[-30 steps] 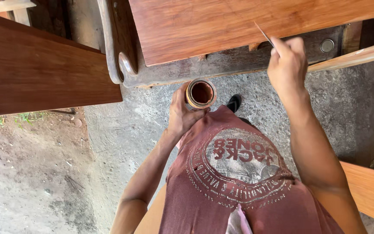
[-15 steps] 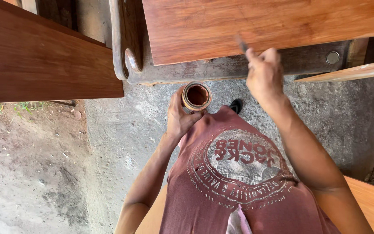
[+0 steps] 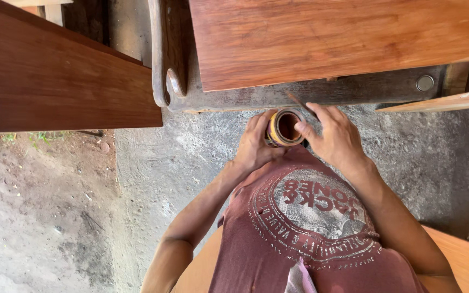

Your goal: The person applies reddish-brown wood stain to a large wooden board using a brush, dipping the brush into an open can of stain held in the other hand. They set the board down, pick up and reposition another stained board, then resume brushing stain across the surface and edges.

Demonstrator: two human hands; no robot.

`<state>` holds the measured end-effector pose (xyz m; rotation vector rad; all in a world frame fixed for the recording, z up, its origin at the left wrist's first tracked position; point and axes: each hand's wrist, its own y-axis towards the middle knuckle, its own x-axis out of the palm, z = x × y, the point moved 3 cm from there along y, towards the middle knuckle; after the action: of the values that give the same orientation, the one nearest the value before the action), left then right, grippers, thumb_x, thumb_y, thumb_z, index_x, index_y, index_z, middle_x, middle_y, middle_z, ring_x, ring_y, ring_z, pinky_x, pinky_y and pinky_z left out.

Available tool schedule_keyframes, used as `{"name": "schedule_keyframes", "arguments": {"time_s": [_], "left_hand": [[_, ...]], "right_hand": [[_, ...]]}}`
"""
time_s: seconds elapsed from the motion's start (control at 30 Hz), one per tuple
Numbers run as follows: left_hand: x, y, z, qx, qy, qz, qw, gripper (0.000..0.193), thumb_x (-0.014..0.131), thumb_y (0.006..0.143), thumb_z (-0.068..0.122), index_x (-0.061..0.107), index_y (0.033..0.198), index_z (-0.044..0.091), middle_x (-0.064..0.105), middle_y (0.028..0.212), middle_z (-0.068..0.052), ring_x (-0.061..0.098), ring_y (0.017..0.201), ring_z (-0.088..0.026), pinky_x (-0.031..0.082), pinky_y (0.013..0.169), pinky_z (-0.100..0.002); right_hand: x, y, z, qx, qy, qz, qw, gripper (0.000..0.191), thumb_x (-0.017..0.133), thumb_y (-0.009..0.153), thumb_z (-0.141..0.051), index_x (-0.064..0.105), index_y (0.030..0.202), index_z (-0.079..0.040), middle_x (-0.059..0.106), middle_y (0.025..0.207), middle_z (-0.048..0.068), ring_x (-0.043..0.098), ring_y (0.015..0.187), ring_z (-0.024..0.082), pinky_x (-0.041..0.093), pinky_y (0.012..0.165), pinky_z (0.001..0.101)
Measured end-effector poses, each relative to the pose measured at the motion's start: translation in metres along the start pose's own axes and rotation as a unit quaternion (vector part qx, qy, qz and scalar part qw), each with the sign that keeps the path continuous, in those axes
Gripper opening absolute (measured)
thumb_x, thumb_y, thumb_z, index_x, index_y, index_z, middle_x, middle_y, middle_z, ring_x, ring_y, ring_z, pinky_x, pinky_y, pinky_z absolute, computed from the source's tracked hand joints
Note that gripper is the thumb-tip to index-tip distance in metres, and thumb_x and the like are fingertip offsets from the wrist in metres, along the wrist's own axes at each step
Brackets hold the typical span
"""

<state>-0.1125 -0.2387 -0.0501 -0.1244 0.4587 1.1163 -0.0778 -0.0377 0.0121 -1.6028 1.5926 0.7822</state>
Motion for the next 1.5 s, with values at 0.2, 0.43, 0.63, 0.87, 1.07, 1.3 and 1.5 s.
{"name": "schedule_keyframes", "arguments": {"time_s": [0.2,0.43,0.63,0.87,1.07,1.3,1.5], "left_hand": [[0.022,0.024,0.013,0.052,0.015,-0.068,0.996,0.091,0.089,0.06,0.022,0.051,0.142,0.007,0.061,0.134,-0.018,0.057,0.125,-0.041,0.049,0.107,-0.05],[0.067,0.057,0.034,0.068,0.038,-0.163,0.983,0.095,0.091,0.061,0.027,0.049,0.143,0.005,0.057,0.134,-0.022,0.053,0.126,-0.044,0.045,0.108,-0.052],[0.115,0.126,0.07,0.061,0.071,-0.153,0.984,0.08,0.086,0.079,0.027,0.05,0.145,0.001,0.056,0.141,-0.024,0.053,0.132,-0.045,0.045,0.111,-0.051],[0.181,0.205,0.134,-0.072,0.048,-0.124,0.989,0.059,0.079,0.09,0.032,0.059,0.137,0.004,0.067,0.131,-0.02,0.068,0.12,-0.036,0.059,0.096,-0.043],[0.237,0.264,0.202,-0.031,0.162,-0.17,0.971,0.058,0.082,0.086,0.024,0.061,0.136,0.002,0.064,0.131,-0.019,0.065,0.117,-0.04,0.056,0.096,-0.045],[0.266,0.32,0.23,-0.027,0.25,-0.081,0.965,0.047,0.084,0.088,0.022,0.064,0.127,0.007,0.067,0.128,-0.016,0.068,0.113,-0.036,0.057,0.094,-0.042],[0.258,0.325,0.218,-0.06,0.264,-0.015,0.963,0.048,0.084,0.087,0.019,0.065,0.128,0.003,0.069,0.125,-0.017,0.069,0.111,-0.035,0.058,0.092,-0.042]], "right_hand": [[-0.008,-0.007,0.008,0.046,-0.007,-0.022,0.999,0.1,0.085,0.072,-0.058,0.048,0.146,-0.002,0.059,0.132,0.028,0.053,0.125,0.046,0.045,0.102,0.0541],[-0.009,-0.02,0.062,0.114,0.049,0.0,0.992,0.098,0.091,0.065,-0.043,0.044,0.141,-0.003,0.059,0.13,0.025,0.054,0.124,0.044,0.045,0.104,0.0527],[-0.051,-0.006,0.193,0.243,0.022,0.017,0.97,0.1,0.09,0.066,-0.049,0.045,0.138,0.004,0.057,0.125,0.031,0.055,0.119,0.045,0.048,0.096,0.0523],[-0.1,0.051,0.424,0.27,-0.131,0.127,0.945,0.101,0.092,0.065,-0.059,0.052,0.125,0.01,0.06,0.115,0.032,0.054,0.11,0.048,0.044,0.102,0.0577],[-0.126,0.131,0.537,0.243,-0.15,0.15,0.947,0.088,0.087,0.08,-0.05,0.052,0.135,0.009,0.063,0.116,0.027,0.055,0.107,0.044,0.043,0.104,0.0603],[-0.141,0.223,0.564,0.18,-0.06,0.007,0.982,0.07,0.079,0.087,-0.036,0.054,0.136,0.006,0.064,0.12,0.025,0.056,0.109,0.042,0.045,0.102,0.0572],[-0.126,0.254,0.566,0.163,-0.051,-0.034,0.985,0.055,0.073,0.092,-0.025,0.056,0.136,0.004,0.066,0.123,0.022,0.056,0.111,0.04,0.047,0.101,0.0546]]}}
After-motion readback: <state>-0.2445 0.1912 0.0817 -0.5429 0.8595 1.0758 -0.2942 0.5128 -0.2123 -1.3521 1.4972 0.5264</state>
